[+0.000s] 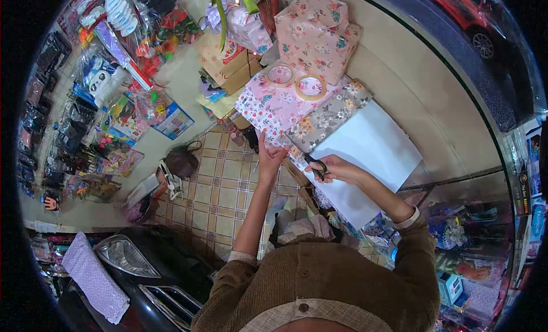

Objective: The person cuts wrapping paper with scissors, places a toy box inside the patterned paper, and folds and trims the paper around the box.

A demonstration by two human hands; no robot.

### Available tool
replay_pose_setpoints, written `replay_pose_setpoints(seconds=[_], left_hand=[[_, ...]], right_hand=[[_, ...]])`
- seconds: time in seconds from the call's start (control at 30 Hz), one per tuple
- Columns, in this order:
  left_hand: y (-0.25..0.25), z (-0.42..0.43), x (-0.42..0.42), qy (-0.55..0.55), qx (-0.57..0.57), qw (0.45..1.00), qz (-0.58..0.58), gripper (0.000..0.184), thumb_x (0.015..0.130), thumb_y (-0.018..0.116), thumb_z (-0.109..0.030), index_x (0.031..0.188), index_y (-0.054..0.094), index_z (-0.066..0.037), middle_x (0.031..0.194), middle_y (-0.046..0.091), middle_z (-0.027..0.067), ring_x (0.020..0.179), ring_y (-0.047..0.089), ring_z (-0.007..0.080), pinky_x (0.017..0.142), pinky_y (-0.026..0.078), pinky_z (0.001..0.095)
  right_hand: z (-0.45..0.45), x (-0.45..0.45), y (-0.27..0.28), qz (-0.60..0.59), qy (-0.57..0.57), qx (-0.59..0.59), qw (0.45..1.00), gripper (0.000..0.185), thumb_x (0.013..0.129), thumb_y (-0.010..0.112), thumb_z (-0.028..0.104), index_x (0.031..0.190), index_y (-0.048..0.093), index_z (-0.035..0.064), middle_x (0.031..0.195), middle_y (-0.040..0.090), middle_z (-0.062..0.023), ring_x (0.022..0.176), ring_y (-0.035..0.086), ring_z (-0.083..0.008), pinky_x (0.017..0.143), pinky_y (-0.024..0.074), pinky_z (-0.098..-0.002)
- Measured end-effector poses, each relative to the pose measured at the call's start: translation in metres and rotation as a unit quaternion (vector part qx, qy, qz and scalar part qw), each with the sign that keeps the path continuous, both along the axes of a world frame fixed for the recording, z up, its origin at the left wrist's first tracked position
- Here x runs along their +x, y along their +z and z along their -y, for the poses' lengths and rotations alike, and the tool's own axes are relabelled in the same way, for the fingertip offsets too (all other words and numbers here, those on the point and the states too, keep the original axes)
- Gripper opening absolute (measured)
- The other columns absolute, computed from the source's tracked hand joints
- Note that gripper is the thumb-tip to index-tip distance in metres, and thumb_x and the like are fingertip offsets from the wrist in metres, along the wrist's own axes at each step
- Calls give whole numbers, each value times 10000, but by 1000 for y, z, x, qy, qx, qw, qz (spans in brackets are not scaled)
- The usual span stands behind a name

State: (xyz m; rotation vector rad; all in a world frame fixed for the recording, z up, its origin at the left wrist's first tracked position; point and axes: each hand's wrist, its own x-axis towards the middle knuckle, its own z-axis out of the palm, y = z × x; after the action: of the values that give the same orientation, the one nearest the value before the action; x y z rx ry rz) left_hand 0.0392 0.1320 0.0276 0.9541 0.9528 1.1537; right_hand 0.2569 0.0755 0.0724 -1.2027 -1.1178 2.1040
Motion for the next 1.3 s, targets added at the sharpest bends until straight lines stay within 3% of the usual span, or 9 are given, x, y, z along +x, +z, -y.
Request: replay_pose_setpoints(seconds=[0.27,0.47,0.8,1.0,1.07,1.13,1.2,1.3], left_hand=[[-6,-3,0,-6,12,1000,20,891,814,687,-22,1464,81,-76,796,645,89,722,619,125,682,512,256],[-5,-2,-1,-7,8,1000,25,886,815,688,-23,1464,87,-81,801,642,90,726,614,121,688,507,252],[-4,-1,-2,-16,10,999,50,886,814,686,-16,1467,93,-102,814,631,74,732,603,114,680,503,244],[15,3,-16,66,12,997,35,740,823,671,-14,1399,208,-41,803,624,58,716,592,104,671,498,237],[25,4,-17,92,33,994,45,578,829,669,-29,1305,341,-10,806,625,55,714,591,98,665,500,231],[31,4,-17,100,33,992,74,502,830,667,-31,1258,407,-3,807,629,58,714,594,98,664,503,232],[27,6,-14,36,50,997,39,421,834,658,-28,1201,454,6,811,637,60,727,604,100,663,507,235],[16,26,8,-96,83,992,-8,318,834,640,-2,1118,497,14,798,638,52,752,618,98,654,509,234]], right_hand=[[3,-7,5,53,-33,37,997,325,906,614,328,1029,664,31,667,551,14,545,444,-23,435,282,-185],[0,-6,11,16,-22,12,1000,296,887,644,317,1002,675,46,659,548,19,544,444,-21,432,269,-181],[-4,-5,1,47,-16,34,998,322,896,634,301,1060,655,24,644,547,17,529,442,-28,420,273,-190],[2,-3,14,12,49,48,998,350,901,629,287,1119,630,14,693,562,13,555,455,-35,455,320,-188],[8,-2,33,42,68,62,995,354,899,632,281,1134,622,16,708,563,14,561,454,-40,474,339,-187],[19,7,34,60,6,82,995,348,880,654,261,1121,608,15,724,599,5,579,515,-61,500,377,-202],[32,20,37,113,-77,142,980,344,857,673,224,1124,587,23,720,621,-3,596,561,-82,526,411,-222],[54,40,56,292,-203,267,896,379,807,684,134,1152,545,65,669,625,-29,598,597,-127,556,448,-266]])
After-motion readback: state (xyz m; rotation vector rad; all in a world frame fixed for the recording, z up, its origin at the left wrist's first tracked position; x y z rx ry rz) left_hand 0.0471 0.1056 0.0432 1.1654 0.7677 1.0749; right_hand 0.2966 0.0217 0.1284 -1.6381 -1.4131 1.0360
